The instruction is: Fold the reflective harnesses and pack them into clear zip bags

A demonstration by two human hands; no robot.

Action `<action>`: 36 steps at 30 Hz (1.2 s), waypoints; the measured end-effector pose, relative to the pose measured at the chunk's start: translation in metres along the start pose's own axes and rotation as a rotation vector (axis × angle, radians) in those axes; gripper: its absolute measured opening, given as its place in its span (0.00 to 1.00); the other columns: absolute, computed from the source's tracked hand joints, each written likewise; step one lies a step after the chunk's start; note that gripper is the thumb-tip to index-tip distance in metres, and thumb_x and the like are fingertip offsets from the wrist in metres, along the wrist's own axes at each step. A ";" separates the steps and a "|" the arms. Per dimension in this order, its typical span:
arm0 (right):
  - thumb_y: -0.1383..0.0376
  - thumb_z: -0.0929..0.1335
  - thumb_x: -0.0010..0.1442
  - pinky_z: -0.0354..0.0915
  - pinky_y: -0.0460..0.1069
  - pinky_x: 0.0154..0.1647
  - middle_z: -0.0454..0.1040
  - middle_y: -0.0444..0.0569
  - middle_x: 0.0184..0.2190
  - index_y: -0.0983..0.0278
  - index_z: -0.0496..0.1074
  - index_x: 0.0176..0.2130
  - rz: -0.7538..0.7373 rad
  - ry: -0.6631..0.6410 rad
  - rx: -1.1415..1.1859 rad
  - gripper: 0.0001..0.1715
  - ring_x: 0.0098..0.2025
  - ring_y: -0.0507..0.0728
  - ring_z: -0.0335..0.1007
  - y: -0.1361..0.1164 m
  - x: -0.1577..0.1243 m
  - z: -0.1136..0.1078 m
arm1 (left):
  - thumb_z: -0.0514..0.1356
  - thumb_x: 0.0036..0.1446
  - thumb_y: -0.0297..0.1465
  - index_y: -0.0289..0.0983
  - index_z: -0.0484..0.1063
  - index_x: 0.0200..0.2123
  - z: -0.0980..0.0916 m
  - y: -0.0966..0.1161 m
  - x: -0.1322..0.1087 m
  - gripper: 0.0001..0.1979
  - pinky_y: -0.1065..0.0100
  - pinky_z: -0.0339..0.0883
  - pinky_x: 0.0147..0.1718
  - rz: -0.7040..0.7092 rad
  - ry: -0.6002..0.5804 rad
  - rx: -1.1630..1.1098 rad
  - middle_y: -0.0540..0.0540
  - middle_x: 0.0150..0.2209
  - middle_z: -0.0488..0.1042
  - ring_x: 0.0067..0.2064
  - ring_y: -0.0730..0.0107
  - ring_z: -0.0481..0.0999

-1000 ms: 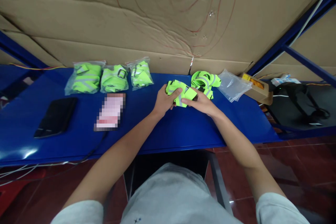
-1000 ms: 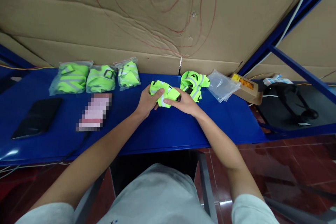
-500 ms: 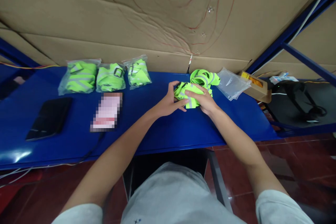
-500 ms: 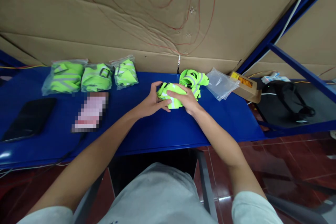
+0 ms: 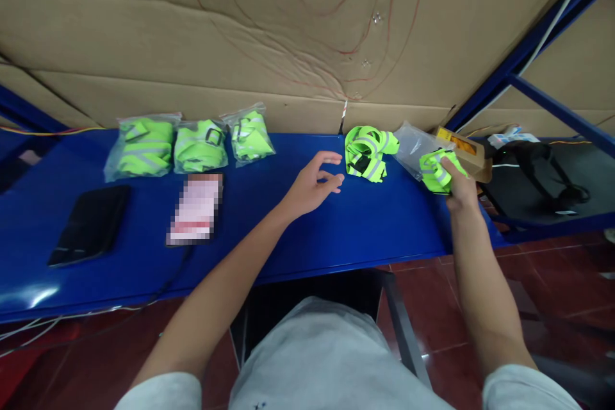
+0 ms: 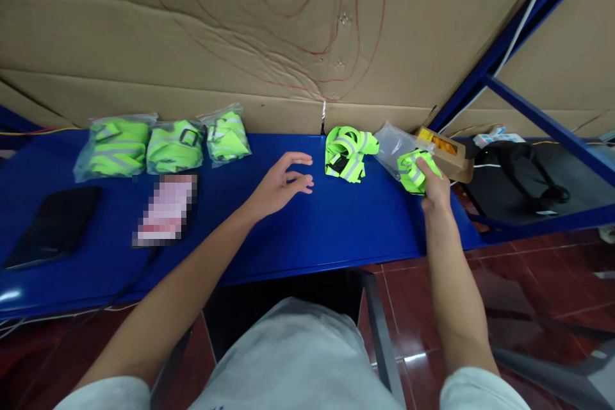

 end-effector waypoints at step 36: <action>0.53 0.81 0.46 0.76 0.56 0.54 0.84 0.51 0.43 0.62 0.80 0.45 0.501 -1.153 -0.028 0.29 0.46 0.62 0.83 0.027 -0.118 0.135 | 0.71 0.42 0.60 0.48 0.28 0.76 -0.043 0.015 -0.020 0.72 0.31 0.22 0.68 0.165 -0.234 1.021 0.33 0.77 0.39 0.76 0.35 0.39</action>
Point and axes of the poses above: each hand's wrist, its own x-axis towards the middle knuckle, its own z-axis out of the palm, y = z × x, the point moved 2 cm from there along x, towards the middle knuckle
